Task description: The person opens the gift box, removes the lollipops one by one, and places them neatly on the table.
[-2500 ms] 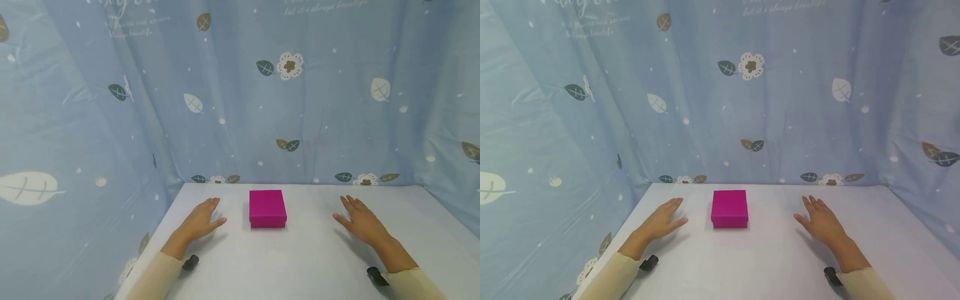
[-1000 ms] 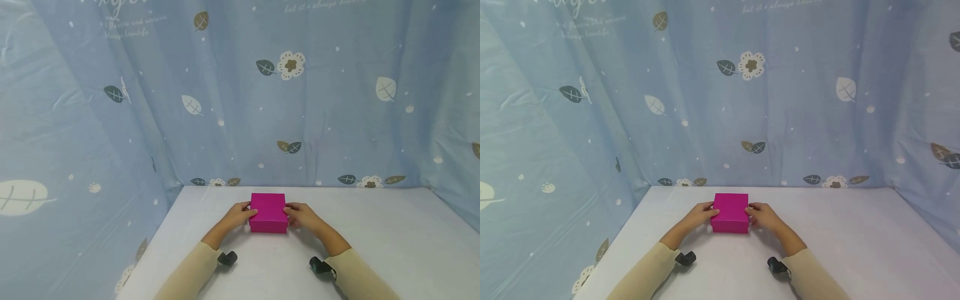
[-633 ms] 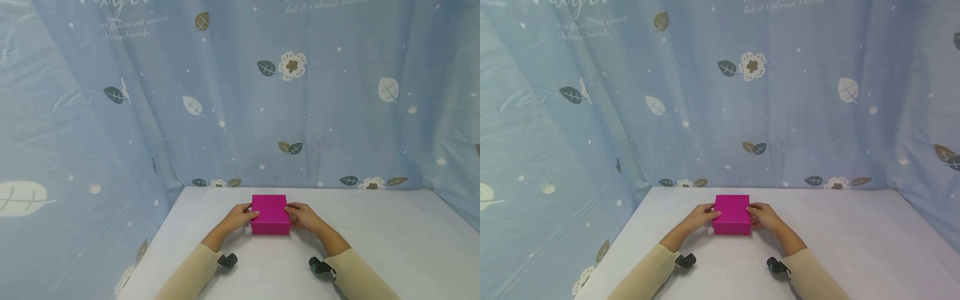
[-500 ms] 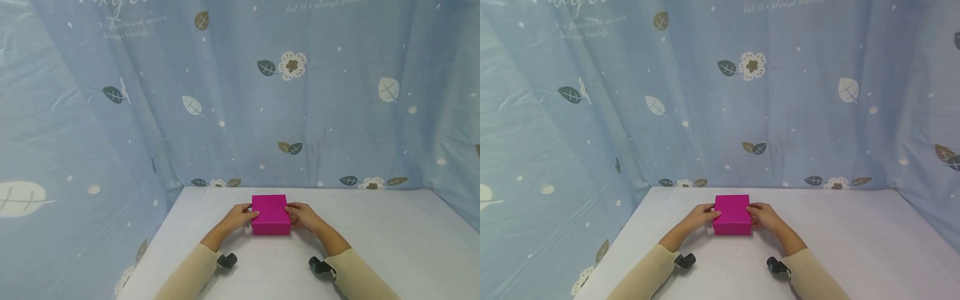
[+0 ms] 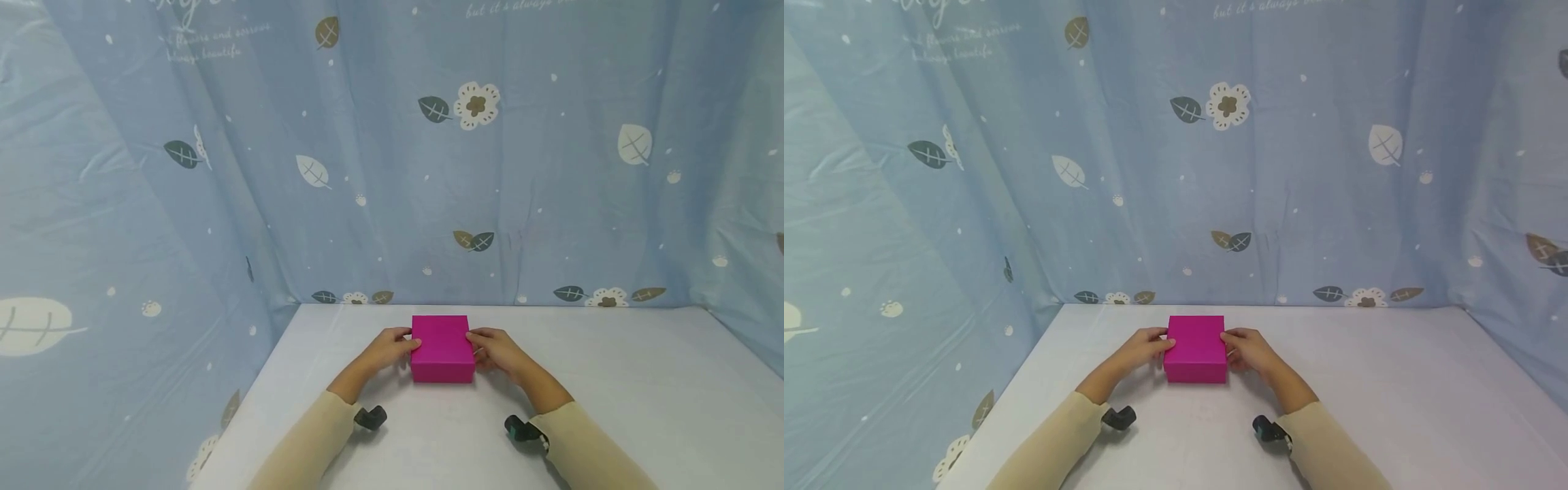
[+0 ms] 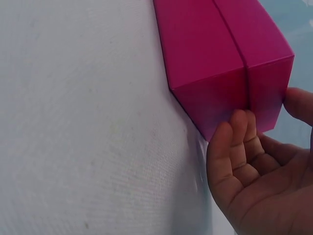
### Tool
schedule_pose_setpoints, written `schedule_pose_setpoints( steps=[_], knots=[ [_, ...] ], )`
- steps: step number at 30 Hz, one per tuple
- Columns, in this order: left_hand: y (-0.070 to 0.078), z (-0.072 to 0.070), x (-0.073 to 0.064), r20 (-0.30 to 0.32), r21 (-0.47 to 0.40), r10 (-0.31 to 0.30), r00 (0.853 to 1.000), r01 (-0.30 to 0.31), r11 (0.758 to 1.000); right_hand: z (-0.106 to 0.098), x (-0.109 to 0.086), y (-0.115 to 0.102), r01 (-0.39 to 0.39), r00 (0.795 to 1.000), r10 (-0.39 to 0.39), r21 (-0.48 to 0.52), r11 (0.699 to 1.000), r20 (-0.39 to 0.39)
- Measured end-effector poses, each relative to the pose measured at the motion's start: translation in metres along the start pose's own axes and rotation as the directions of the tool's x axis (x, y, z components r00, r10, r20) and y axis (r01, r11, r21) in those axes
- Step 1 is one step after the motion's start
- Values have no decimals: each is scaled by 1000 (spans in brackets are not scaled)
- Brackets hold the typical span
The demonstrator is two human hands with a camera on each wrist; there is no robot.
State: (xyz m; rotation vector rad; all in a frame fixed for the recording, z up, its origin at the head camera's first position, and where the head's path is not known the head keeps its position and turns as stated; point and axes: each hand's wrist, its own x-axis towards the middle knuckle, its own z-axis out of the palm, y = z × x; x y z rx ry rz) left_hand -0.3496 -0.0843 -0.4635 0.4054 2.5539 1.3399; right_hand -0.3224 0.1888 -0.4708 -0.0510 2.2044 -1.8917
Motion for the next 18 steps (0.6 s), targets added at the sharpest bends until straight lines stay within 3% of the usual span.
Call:
schedule_pose_setpoints(
  steps=[6,18],
  knots=[
    [0,-2,2,3,11,15,1000,-15,1000,1,-1,-2,7,1000,-7,-11,1000,-15],
    [7,-8,0,-15,-91,-10,1000,8,996,1,-2,-13,-2,996,-2,-39,999,-89]
  ],
)
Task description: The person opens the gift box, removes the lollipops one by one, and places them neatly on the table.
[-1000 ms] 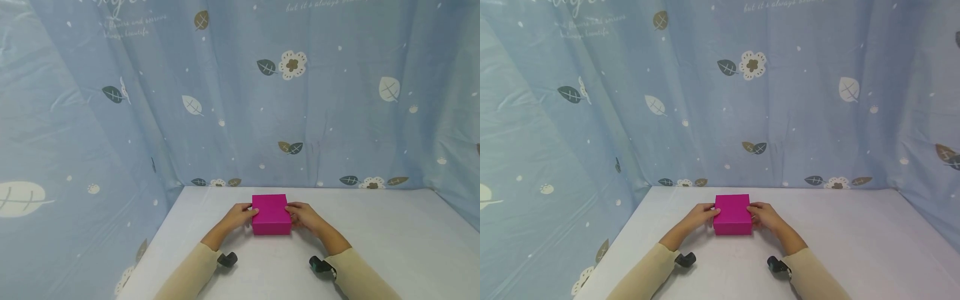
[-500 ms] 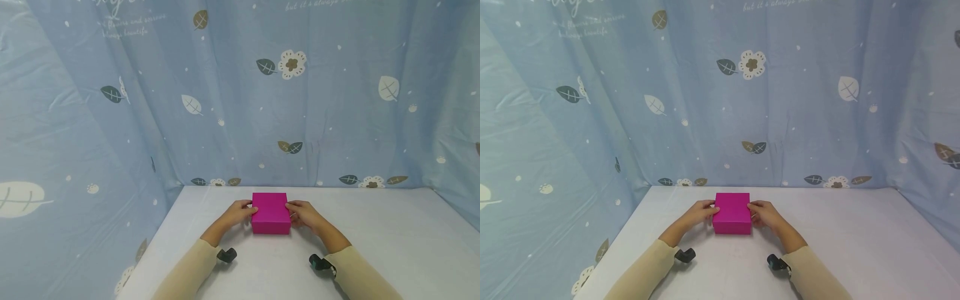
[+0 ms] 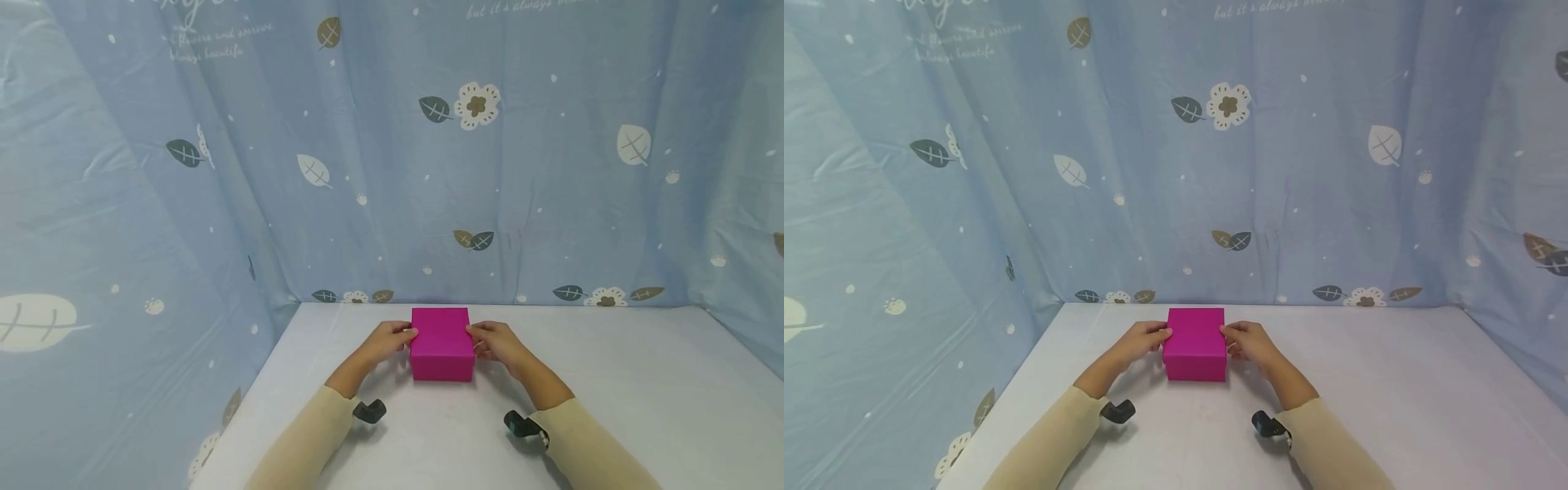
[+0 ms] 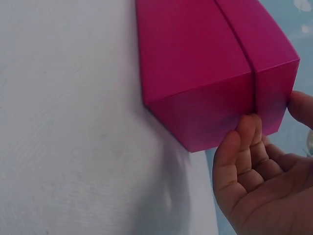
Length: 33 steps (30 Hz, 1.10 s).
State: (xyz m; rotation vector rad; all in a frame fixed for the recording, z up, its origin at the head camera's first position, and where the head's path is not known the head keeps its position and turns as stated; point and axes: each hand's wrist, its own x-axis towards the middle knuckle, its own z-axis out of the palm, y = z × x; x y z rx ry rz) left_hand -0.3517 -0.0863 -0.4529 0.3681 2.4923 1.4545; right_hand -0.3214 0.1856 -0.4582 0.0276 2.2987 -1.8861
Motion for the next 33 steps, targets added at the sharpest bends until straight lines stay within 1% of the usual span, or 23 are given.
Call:
schedule_pose_setpoints(
  steps=[2,4,7,9,12,14,17,20,23,27,30,33],
  knots=[
    [4,-2,-2,-3,-15,2,1000,-2,1000,0,-1,-2,11,1000,-11,2,1000,-2],
    [9,-3,-5,-6,-26,25,1000,-25,999,-1,-2,-5,28,1000,-28,5,1000,-5],
    [18,-5,-9,-25,-19,69,997,-69,997,-2,-5,-10,62,998,-62,27,998,-13],
    [24,-6,-11,-48,5,96,994,-96,995,-3,-8,-15,78,997,-77,49,996,-20],
    [32,-7,-14,-93,44,122,988,-119,992,-4,-12,-25,91,996,-90,83,992,-16],
    [36,-7,-15,-119,53,137,983,-132,990,-3,-15,-30,95,995,-94,87,992,-14],
    [41,-7,-18,-143,35,154,978,-150,988,-3,-18,-37,122,993,-121,77,990,-11],
    [45,-9,-23,-158,9,164,974,-165,986,-3,-21,-41,164,986,-164,75,984,-13],
    [50,-12,-28,-175,-9,205,963,-210,978,-3,-24,-45,203,979,-202,76,976,-27],
    [54,-15,-31,-211,0,251,945,-256,967,-2,-26,-48,221,975,-218,60,973,-52],
    [55,-16,-32,-237,-7,256,937,-266,964,0,-28,-49,232,971,-228,64,971,-67],
    [53,-16,-34,-270,-35,260,927,-279,960,4,-31,-49,271,962,-266,78,959,-66]
  ],
)
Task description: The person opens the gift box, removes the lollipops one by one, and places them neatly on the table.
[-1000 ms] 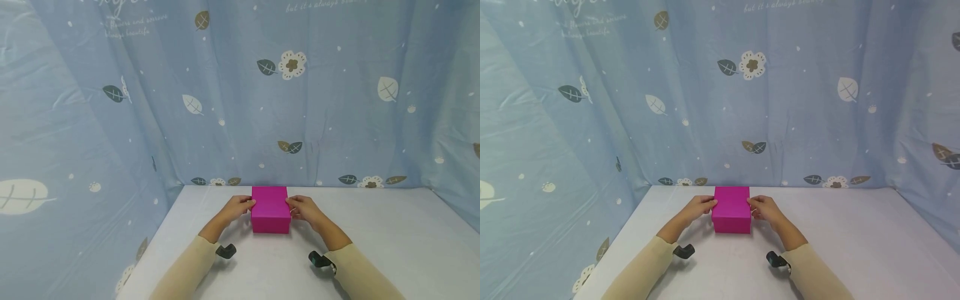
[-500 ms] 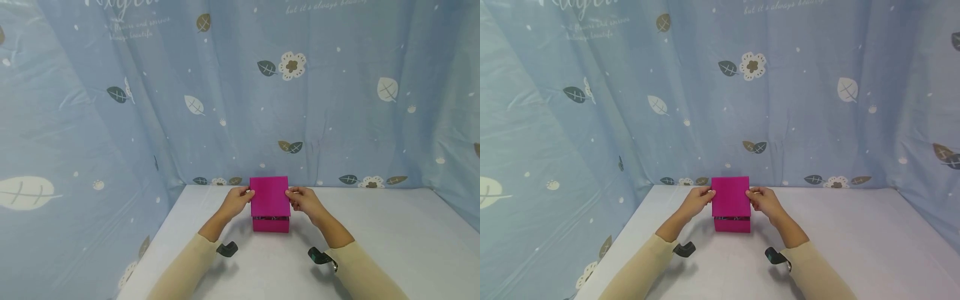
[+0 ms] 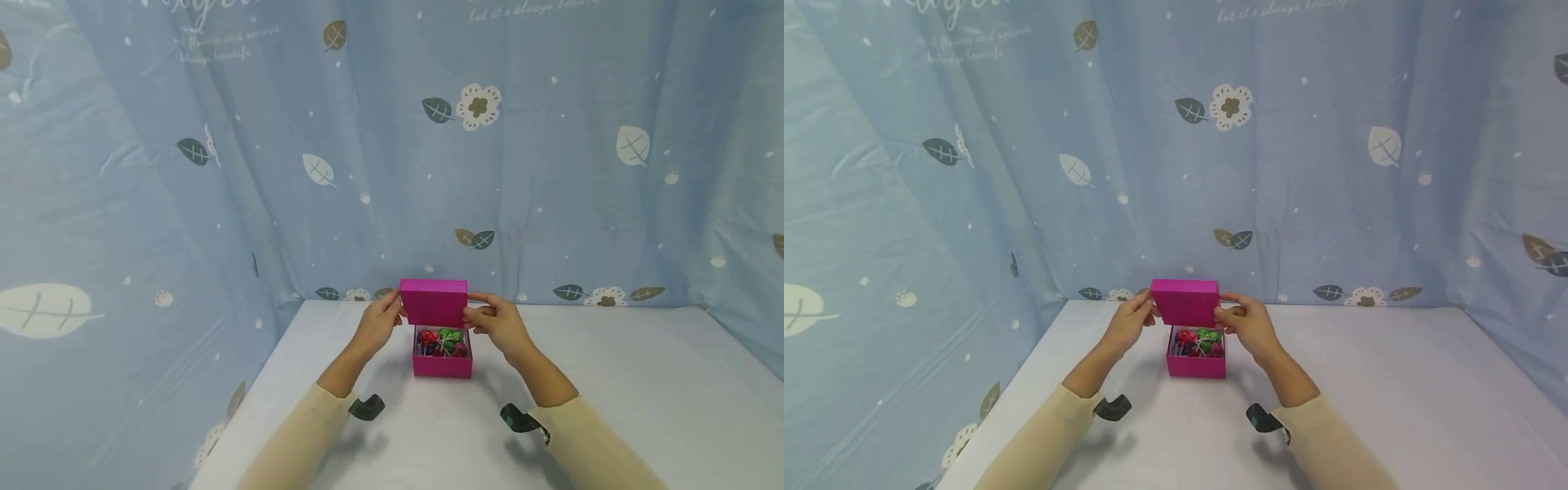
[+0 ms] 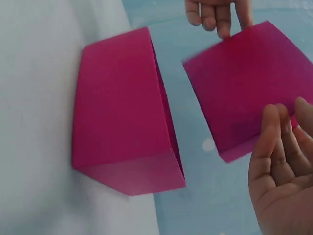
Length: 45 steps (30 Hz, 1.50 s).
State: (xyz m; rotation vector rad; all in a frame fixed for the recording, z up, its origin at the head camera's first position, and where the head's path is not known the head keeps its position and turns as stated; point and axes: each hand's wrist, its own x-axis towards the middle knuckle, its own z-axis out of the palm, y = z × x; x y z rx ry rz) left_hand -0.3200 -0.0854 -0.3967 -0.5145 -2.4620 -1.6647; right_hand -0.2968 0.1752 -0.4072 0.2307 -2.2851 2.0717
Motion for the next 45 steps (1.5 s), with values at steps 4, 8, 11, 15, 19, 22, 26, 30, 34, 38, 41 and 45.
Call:
schedule_pose_setpoints(
  steps=[4,8,11,15,19,22,26,30,34,38,41,45],
  knots=[
    [-5,-2,-4,-54,-57,-1,999,-2,998,6,-4,1,64,997,-65,19,998,31],
    [-10,-7,-12,-63,-109,-8,998,1,994,15,-8,5,72,996,-74,42,997,51],
    [-14,-12,-19,-53,-127,-17,998,10,992,21,-11,10,48,998,-51,64,997,41],
    [-18,-18,-27,-43,-120,-23,999,18,993,30,-14,15,10,1000,-10,50,999,8],
    [-22,-27,-33,-57,-75,-30,998,26,997,42,-16,17,-20,1000,20,5,1000,-5],
    [-26,-36,-39,-70,-38,-38,997,36,999,52,-19,17,-14,1000,14,-30,999,6],
    [-36,-49,-47,-58,-5,-66,996,66,998,65,-20,18,10,1000,-9,-63,998,18],
    [-43,-62,-57,-24,16,-108,994,108,994,77,-21,18,7,999,-4,-73,997,31],
    [-49,-75,-67,1,26,-150,989,150,988,90,-22,16,-16,998,22,-101,995,64],
    [-55,-86,-76,13,39,-164,986,164,986,102,-24,13,-28,993,38,-94,995,109],
    [-44,-92,-86,2,66,-176,984,176,982,113,-25,15,-7,988,22,-100,995,154],
    [-44,-104,-94,-16,89,-198,980,199,976,129,-28,18,5,979,30,-170,985,202]
  ],
)
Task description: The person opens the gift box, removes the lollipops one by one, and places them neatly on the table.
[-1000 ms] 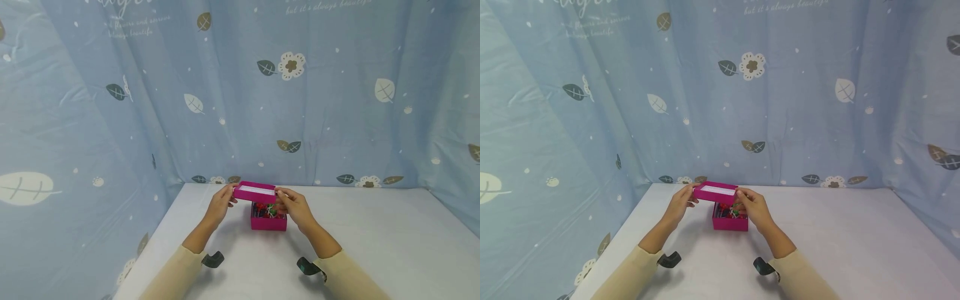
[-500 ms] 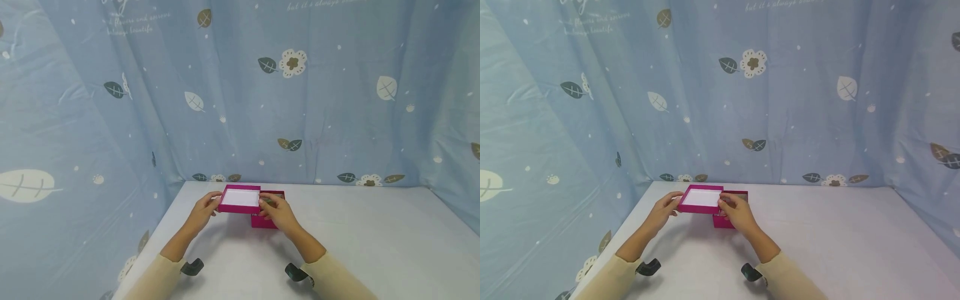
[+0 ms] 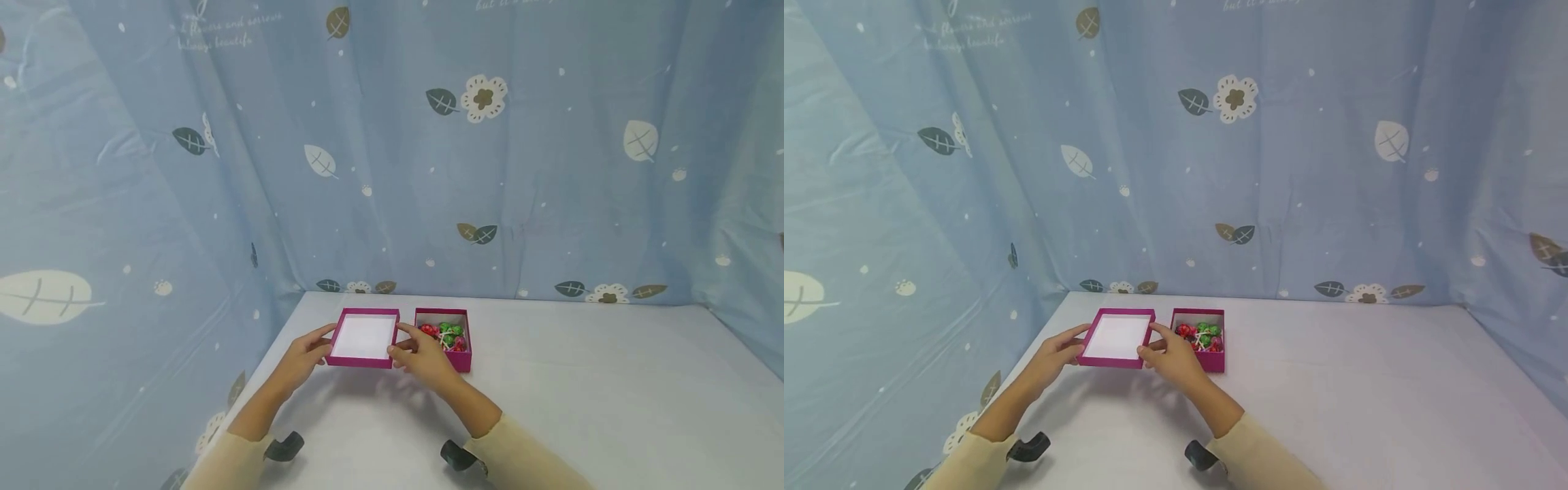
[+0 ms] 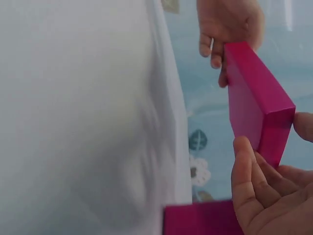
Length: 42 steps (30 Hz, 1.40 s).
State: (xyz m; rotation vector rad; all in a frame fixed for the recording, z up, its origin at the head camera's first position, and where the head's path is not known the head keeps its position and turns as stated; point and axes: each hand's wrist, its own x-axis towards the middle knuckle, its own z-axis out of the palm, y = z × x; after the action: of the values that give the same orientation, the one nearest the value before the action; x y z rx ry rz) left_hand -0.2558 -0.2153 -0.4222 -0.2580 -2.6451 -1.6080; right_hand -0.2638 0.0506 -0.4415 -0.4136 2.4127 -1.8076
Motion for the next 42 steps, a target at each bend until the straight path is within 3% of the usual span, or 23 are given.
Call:
schedule_pose_setpoints(
  steps=[4,8,13,18,22,27,33,39,42],
  knots=[
    [-28,-13,4,21,13,-4,1000,4,1000,19,-1,4,-13,1000,14,-33,999,26],
    [-46,-27,-4,75,33,-18,997,16,999,41,-4,16,-33,996,34,-11,999,77],
    [-60,-44,-19,99,65,-61,993,55,996,63,-8,16,-59,988,59,-4,998,146],
    [-70,-59,-24,93,117,-84,992,73,990,78,-5,11,-69,978,74,-34,997,194],
    [-77,-71,-24,95,175,-99,991,81,981,89,-2,6,-43,965,71,-116,992,251],
    [-81,-82,-29,74,250,-183,980,160,955,101,2,-1,-18,949,83,-213,977,304],
    [-85,-92,-38,82,251,-222,972,196,948,115,4,-6,-46,930,140,-269,962,339],
    [-85,-95,-45,48,277,-281,958,258,926,123,4,-6,-38,931,150,-321,946,332],
    [-82,-95,-47,51,304,-265,963,238,922,125,5,-6,-26,935,144,-342,939,324]
  ],
)
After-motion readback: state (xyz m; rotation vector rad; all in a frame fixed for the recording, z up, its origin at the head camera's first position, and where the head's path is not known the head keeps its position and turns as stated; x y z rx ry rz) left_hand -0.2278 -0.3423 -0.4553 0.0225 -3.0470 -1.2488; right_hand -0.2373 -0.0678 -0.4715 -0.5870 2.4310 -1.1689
